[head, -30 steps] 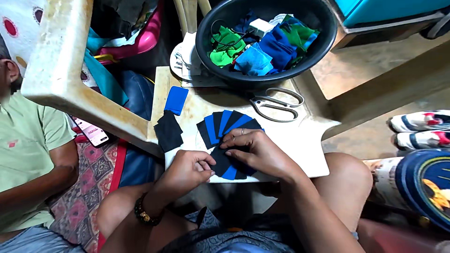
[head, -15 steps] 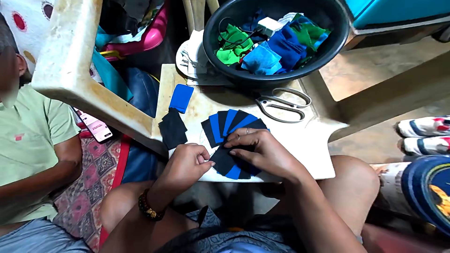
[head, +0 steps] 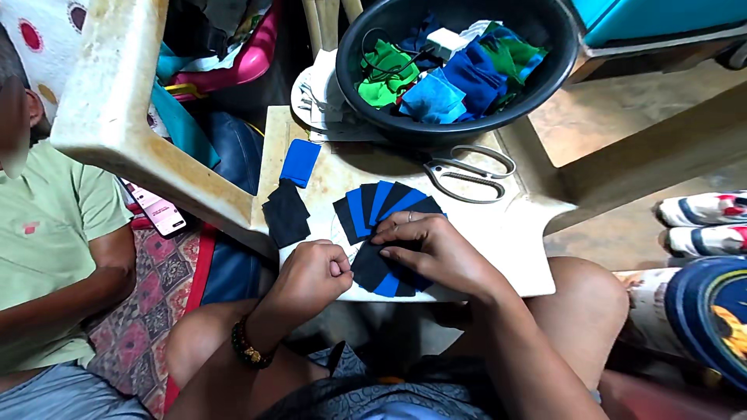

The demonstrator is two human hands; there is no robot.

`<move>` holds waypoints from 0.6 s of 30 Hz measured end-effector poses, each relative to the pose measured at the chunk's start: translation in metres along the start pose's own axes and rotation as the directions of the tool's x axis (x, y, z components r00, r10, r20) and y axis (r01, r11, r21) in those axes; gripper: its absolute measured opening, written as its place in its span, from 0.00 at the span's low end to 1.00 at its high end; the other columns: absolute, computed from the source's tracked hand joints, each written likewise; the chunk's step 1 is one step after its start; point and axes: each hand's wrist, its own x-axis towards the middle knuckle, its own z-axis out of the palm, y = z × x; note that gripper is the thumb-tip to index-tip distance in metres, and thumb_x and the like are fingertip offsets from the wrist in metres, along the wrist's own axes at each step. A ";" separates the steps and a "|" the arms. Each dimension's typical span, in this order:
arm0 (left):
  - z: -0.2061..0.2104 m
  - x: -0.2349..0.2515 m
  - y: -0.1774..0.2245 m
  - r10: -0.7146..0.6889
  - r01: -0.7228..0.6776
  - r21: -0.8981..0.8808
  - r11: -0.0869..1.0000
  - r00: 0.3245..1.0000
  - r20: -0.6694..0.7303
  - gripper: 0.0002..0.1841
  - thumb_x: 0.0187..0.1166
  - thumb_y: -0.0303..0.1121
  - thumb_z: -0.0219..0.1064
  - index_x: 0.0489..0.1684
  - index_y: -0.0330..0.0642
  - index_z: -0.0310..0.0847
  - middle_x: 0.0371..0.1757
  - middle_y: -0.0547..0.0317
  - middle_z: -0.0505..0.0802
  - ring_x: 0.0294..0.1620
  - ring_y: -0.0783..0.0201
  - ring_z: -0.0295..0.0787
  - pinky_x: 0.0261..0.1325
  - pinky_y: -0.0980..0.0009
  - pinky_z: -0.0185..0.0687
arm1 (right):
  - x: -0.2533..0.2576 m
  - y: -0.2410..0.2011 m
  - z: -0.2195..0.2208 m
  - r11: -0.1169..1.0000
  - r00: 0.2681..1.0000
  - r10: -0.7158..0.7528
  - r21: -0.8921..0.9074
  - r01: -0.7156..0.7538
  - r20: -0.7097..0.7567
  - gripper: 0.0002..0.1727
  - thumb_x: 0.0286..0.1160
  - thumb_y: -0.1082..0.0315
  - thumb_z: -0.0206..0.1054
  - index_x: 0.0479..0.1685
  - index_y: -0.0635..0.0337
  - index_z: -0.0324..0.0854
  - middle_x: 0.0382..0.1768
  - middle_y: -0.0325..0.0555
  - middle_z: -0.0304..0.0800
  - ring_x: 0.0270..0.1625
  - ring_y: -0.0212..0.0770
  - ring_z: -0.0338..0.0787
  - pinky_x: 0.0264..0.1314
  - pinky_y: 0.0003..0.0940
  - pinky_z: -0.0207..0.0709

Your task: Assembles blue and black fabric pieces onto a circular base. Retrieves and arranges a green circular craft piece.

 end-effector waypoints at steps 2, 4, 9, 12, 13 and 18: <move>0.000 0.000 0.000 0.003 -0.003 -0.004 1.000 1.000 -0.007 0.05 0.71 0.29 0.72 0.29 0.37 0.89 0.28 0.62 0.83 0.30 0.73 0.76 0.35 0.75 0.70 | 0.000 -0.001 0.000 1.000 1.000 0.010 0.005 -0.010 -0.002 0.07 0.67 0.74 0.70 0.37 0.62 0.94 0.42 0.40 0.92 0.49 0.23 0.88 0.53 0.16 0.80; 0.000 0.000 0.000 0.002 -0.002 -0.006 1.000 1.000 -0.007 0.04 0.71 0.28 0.71 0.29 0.37 0.89 0.28 0.62 0.84 0.31 0.73 0.76 0.36 0.75 0.71 | 0.000 -0.001 0.001 1.000 1.000 0.017 0.009 -0.017 -0.006 0.06 0.67 0.74 0.71 0.37 0.62 0.94 0.42 0.40 0.92 0.49 0.23 0.88 0.54 0.17 0.80; -0.002 0.000 0.001 -0.037 0.037 -0.026 0.999 0.999 -0.001 0.02 0.68 0.24 0.73 0.32 0.35 0.87 0.30 0.60 0.84 0.32 0.72 0.76 0.36 0.76 0.72 | -0.001 -0.001 0.002 1.000 1.000 0.012 -0.014 -0.012 -0.003 0.06 0.68 0.73 0.71 0.37 0.61 0.94 0.43 0.40 0.92 0.50 0.25 0.89 0.55 0.19 0.81; -0.001 -0.001 -0.003 0.021 -0.024 -0.054 0.998 0.998 -0.063 0.03 0.65 0.22 0.70 0.33 0.35 0.85 0.29 0.61 0.83 0.29 0.75 0.74 0.33 0.80 0.69 | -0.001 -0.001 0.002 1.000 1.000 0.009 -0.013 -0.009 -0.007 0.07 0.68 0.73 0.71 0.38 0.61 0.94 0.43 0.40 0.92 0.49 0.25 0.89 0.55 0.19 0.81; -0.001 -0.001 -0.005 0.051 -0.055 -0.060 0.997 0.996 -0.079 0.03 0.67 0.23 0.69 0.34 0.35 0.86 0.30 0.62 0.82 0.29 0.77 0.73 0.33 0.82 0.68 | -0.001 -0.001 0.002 1.000 1.000 0.008 -0.013 -0.008 -0.007 0.07 0.68 0.73 0.71 0.38 0.61 0.94 0.43 0.40 0.92 0.49 0.25 0.89 0.55 0.18 0.81; 0.003 0.001 -0.007 0.083 -0.084 -0.002 0.996 0.994 -0.067 0.06 0.77 0.30 0.71 0.38 0.37 0.91 0.33 0.61 0.83 0.30 0.73 0.73 0.35 0.78 0.69 | 0.000 0.000 0.003 1.000 1.000 0.006 -0.010 -0.006 -0.007 0.07 0.68 0.73 0.71 0.38 0.61 0.94 0.43 0.40 0.92 0.49 0.24 0.88 0.54 0.18 0.81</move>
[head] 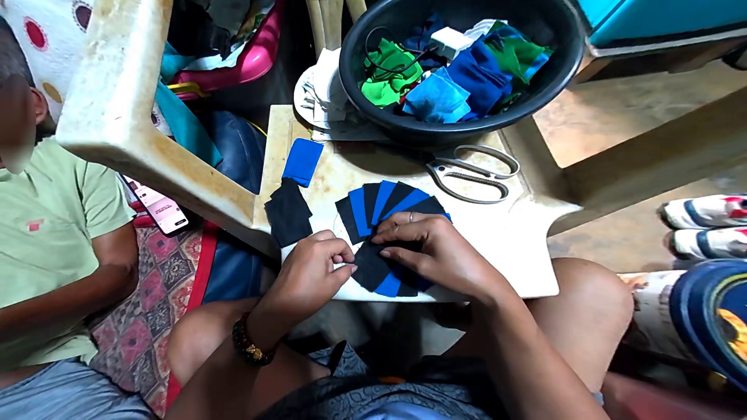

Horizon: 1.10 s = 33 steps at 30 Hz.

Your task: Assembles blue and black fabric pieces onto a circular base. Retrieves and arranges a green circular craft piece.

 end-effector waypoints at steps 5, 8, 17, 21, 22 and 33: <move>0.000 0.000 0.002 -0.023 0.022 0.029 0.999 1.000 0.020 0.04 0.76 0.27 0.71 0.39 0.37 0.91 0.34 0.59 0.84 0.31 0.72 0.74 0.37 0.76 0.71 | 0.000 0.001 0.000 1.000 1.000 -0.003 -0.006 0.003 -0.002 0.07 0.68 0.72 0.71 0.38 0.60 0.94 0.43 0.40 0.92 0.50 0.25 0.88 0.55 0.19 0.81; -0.001 0.000 0.002 -0.027 0.027 0.017 1.000 0.999 0.023 0.04 0.75 0.27 0.71 0.39 0.36 0.91 0.34 0.59 0.84 0.31 0.72 0.75 0.36 0.77 0.71 | 0.000 0.000 0.000 1.000 1.000 -0.007 -0.006 0.007 0.001 0.07 0.68 0.72 0.71 0.38 0.61 0.94 0.43 0.41 0.92 0.50 0.25 0.89 0.55 0.19 0.81; -0.007 0.000 0.003 -0.135 0.135 0.002 0.991 0.990 0.033 0.05 0.74 0.32 0.74 0.33 0.39 0.90 0.31 0.63 0.84 0.30 0.74 0.75 0.35 0.76 0.72 | 0.000 0.001 0.000 1.000 1.000 -0.008 0.003 0.008 0.002 0.07 0.68 0.72 0.71 0.38 0.61 0.94 0.43 0.40 0.92 0.49 0.24 0.88 0.55 0.18 0.81; -0.007 0.000 0.011 -0.162 0.156 0.092 0.984 0.985 0.064 0.07 0.75 0.33 0.72 0.32 0.39 0.91 0.31 0.60 0.85 0.33 0.66 0.78 0.40 0.64 0.74 | 0.000 0.001 0.000 1.000 1.000 -0.018 0.002 0.018 0.002 0.07 0.67 0.73 0.71 0.38 0.61 0.94 0.43 0.40 0.92 0.49 0.25 0.89 0.55 0.19 0.81; -0.007 0.000 0.012 -0.161 0.154 0.096 0.983 0.984 0.070 0.08 0.75 0.33 0.72 0.31 0.38 0.91 0.31 0.60 0.86 0.34 0.65 0.79 0.40 0.63 0.74 | 0.000 0.001 0.000 1.000 1.000 -0.021 0.001 0.021 0.000 0.07 0.67 0.73 0.71 0.38 0.61 0.94 0.43 0.40 0.92 0.49 0.25 0.89 0.55 0.19 0.81; -0.006 0.000 0.007 -0.142 0.135 0.078 0.988 0.986 0.083 0.07 0.73 0.32 0.72 0.28 0.40 0.90 0.29 0.62 0.84 0.33 0.67 0.78 0.39 0.66 0.73 | 0.000 0.001 0.000 1.000 1.000 -0.017 -0.002 0.017 0.006 0.07 0.67 0.73 0.71 0.38 0.61 0.94 0.43 0.39 0.92 0.49 0.24 0.88 0.55 0.18 0.81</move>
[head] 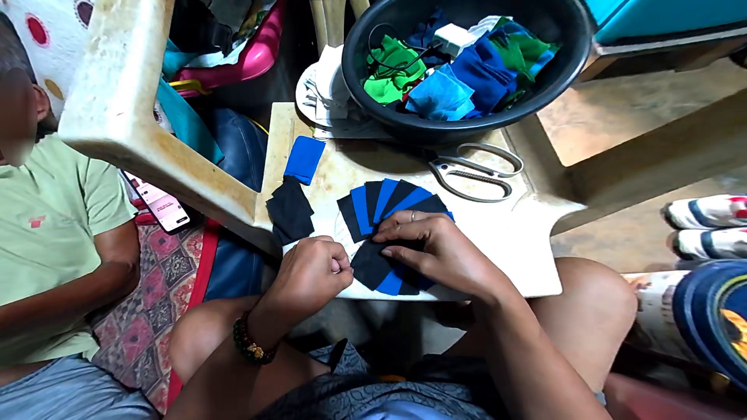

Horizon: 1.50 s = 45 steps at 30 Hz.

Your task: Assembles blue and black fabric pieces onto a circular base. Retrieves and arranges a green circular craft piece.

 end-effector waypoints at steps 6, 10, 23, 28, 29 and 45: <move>0.012 0.001 -0.010 0.338 -0.351 -0.061 0.934 0.927 -0.161 0.05 0.69 0.24 0.68 0.35 0.35 0.90 0.32 0.58 0.86 0.30 0.74 0.77 0.34 0.82 0.71 | 0.000 -0.001 0.000 1.000 1.000 0.003 -0.005 -0.003 0.000 0.07 0.67 0.73 0.71 0.38 0.60 0.94 0.43 0.40 0.92 0.50 0.25 0.88 0.56 0.18 0.81; 0.018 0.006 -0.011 0.524 -0.538 -0.071 0.840 0.837 -0.157 0.07 0.74 0.24 0.68 0.37 0.33 0.92 0.37 0.50 0.89 0.35 0.73 0.82 0.41 0.86 0.76 | 0.000 -0.001 0.000 1.000 1.000 0.007 0.000 -0.007 -0.002 0.07 0.68 0.73 0.71 0.38 0.60 0.94 0.43 0.39 0.92 0.49 0.24 0.88 0.55 0.18 0.81; 0.020 0.008 -0.010 0.501 -0.503 -0.003 0.864 0.862 -0.070 0.10 0.72 0.24 0.71 0.47 0.34 0.94 0.46 0.43 0.90 0.41 0.60 0.88 0.46 0.74 0.84 | -0.001 -0.008 0.002 0.992 0.992 -0.023 -0.129 0.008 -0.121 0.08 0.64 0.77 0.71 0.40 0.64 0.94 0.42 0.47 0.90 0.42 0.33 0.88 0.48 0.26 0.82; 0.018 0.007 -0.009 0.484 -0.486 -0.029 0.873 0.873 -0.060 0.10 0.72 0.23 0.71 0.47 0.34 0.94 0.46 0.42 0.90 0.41 0.60 0.88 0.46 0.74 0.84 | -0.001 -0.016 0.004 0.991 0.980 -0.068 -0.129 0.044 -0.189 0.08 0.66 0.76 0.68 0.39 0.63 0.93 0.41 0.45 0.90 0.41 0.28 0.87 0.46 0.19 0.82; 0.018 0.007 -0.009 0.485 -0.487 -0.036 0.873 0.873 -0.055 0.10 0.72 0.23 0.71 0.47 0.33 0.94 0.46 0.42 0.90 0.41 0.60 0.88 0.46 0.73 0.84 | -0.002 -0.017 0.005 0.993 0.985 -0.072 -0.109 0.055 -0.154 0.09 0.66 0.75 0.67 0.39 0.64 0.93 0.42 0.46 0.92 0.42 0.29 0.89 0.49 0.20 0.83; -0.035 0.031 -0.034 0.261 -0.352 -0.034 0.935 0.753 -0.604 0.05 0.74 0.23 0.71 0.39 0.31 0.92 0.45 0.47 0.93 0.40 0.65 0.90 0.47 0.71 0.87 | 0.002 -0.021 0.013 0.983 0.996 -0.081 -0.167 0.075 -0.031 0.17 0.48 0.82 0.72 0.42 0.68 0.93 0.44 0.56 0.91 0.39 0.42 0.91 0.44 0.30 0.85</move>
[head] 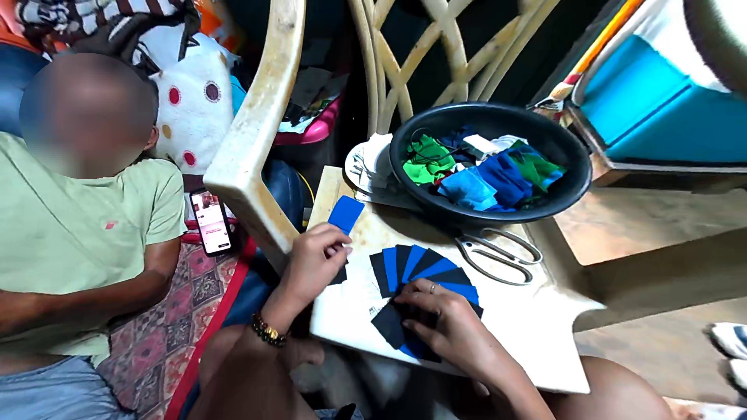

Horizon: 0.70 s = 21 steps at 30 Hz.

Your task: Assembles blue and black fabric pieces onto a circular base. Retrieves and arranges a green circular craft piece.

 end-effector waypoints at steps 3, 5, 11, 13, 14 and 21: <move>0.003 0.024 -0.017 0.013 -0.016 0.110 0.994 1.000 0.028 0.07 0.74 0.19 0.71 0.44 0.29 0.92 0.55 0.41 0.93 0.54 0.52 0.93 0.61 0.58 0.88 | 0.000 0.000 0.000 1.000 1.000 -0.004 -0.022 0.004 0.009 0.17 0.47 0.82 0.72 0.42 0.68 0.92 0.44 0.56 0.91 0.37 0.41 0.90 0.43 0.29 0.84; 0.004 0.040 -0.024 0.039 -0.065 0.175 0.982 0.988 0.148 0.08 0.74 0.17 0.69 0.46 0.26 0.92 0.58 0.37 0.92 0.64 0.42 0.89 0.71 0.50 0.80 | 0.000 -0.001 -0.001 0.999 1.000 -0.005 -0.036 0.006 0.014 0.17 0.47 0.82 0.73 0.42 0.68 0.93 0.44 0.56 0.92 0.38 0.41 0.91 0.44 0.29 0.85; 0.005 0.059 -0.033 -0.026 -0.050 0.213 0.976 0.940 0.340 0.06 0.77 0.20 0.69 0.41 0.26 0.91 0.54 0.38 0.93 0.64 0.44 0.88 0.73 0.52 0.76 | 0.002 -0.005 -0.004 0.999 0.999 -0.008 -0.043 0.010 0.044 0.17 0.48 0.81 0.74 0.43 0.68 0.92 0.44 0.56 0.92 0.36 0.40 0.90 0.41 0.29 0.84; 0.006 0.060 -0.034 -0.033 -0.034 0.202 0.979 0.947 0.319 0.07 0.77 0.25 0.70 0.39 0.27 0.92 0.51 0.39 0.94 0.61 0.45 0.89 0.69 0.52 0.78 | 0.007 -0.008 -0.006 0.999 0.999 -0.024 -0.047 0.026 0.036 0.14 0.52 0.79 0.73 0.41 0.67 0.93 0.42 0.54 0.92 0.35 0.40 0.90 0.40 0.28 0.85; 0.008 0.060 -0.033 -0.046 -0.016 0.202 0.979 0.953 0.299 0.09 0.78 0.28 0.71 0.37 0.28 0.92 0.49 0.40 0.94 0.59 0.46 0.89 0.67 0.51 0.79 | 0.011 -0.009 -0.008 0.998 0.999 -0.032 -0.051 0.033 0.017 0.12 0.55 0.78 0.72 0.40 0.67 0.93 0.40 0.54 0.92 0.34 0.39 0.89 0.39 0.28 0.84; 0.023 0.064 -0.017 -0.224 0.165 0.323 0.932 0.962 0.154 0.11 0.78 0.33 0.73 0.39 0.32 0.91 0.45 0.42 0.92 0.55 0.44 0.89 0.61 0.47 0.80 | 0.065 -0.017 -0.024 0.996 0.995 0.088 -0.035 -0.087 0.043 0.07 0.72 0.77 0.68 0.40 0.70 0.91 0.39 0.57 0.91 0.40 0.44 0.91 0.48 0.35 0.85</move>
